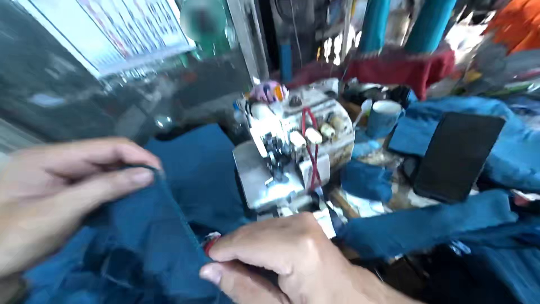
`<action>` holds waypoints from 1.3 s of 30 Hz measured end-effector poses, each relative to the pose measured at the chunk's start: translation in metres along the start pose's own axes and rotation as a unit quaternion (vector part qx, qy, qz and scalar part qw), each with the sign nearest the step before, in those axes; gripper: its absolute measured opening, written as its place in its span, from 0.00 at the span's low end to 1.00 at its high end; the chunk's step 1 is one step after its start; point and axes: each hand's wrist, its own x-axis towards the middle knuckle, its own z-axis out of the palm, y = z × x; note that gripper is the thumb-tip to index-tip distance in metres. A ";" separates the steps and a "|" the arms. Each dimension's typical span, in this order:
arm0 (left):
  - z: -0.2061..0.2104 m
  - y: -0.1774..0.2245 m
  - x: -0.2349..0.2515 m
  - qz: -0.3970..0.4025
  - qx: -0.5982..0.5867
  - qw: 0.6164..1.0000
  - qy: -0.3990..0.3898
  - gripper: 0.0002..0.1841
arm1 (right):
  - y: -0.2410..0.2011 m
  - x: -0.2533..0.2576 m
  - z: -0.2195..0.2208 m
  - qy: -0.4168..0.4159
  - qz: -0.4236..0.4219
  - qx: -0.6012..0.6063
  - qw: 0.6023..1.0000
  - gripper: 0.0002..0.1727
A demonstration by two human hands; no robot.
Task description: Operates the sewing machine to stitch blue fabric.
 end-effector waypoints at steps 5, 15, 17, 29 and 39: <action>0.017 0.002 0.056 0.062 0.179 0.982 0.023 0.04 | 0.065 -0.029 0.016 0.151 0.210 0.084 0.962 0.11; 0.109 -0.087 0.093 -0.069 0.148 0.974 -0.155 0.14 | 0.133 -0.066 0.006 0.302 0.328 0.010 0.895 0.13; 0.118 -0.096 0.096 -0.049 0.244 0.960 -0.126 0.12 | 0.138 -0.056 0.012 0.326 0.310 -0.011 0.893 0.15; 0.135 -0.087 0.062 -0.016 0.351 0.936 0.003 0.31 | 0.125 -0.065 0.006 0.265 0.288 0.002 0.920 0.15; 0.161 0.006 -0.030 0.015 0.047 0.990 0.132 0.15 | 0.108 -0.047 -0.084 -0.248 0.172 -0.472 0.828 0.15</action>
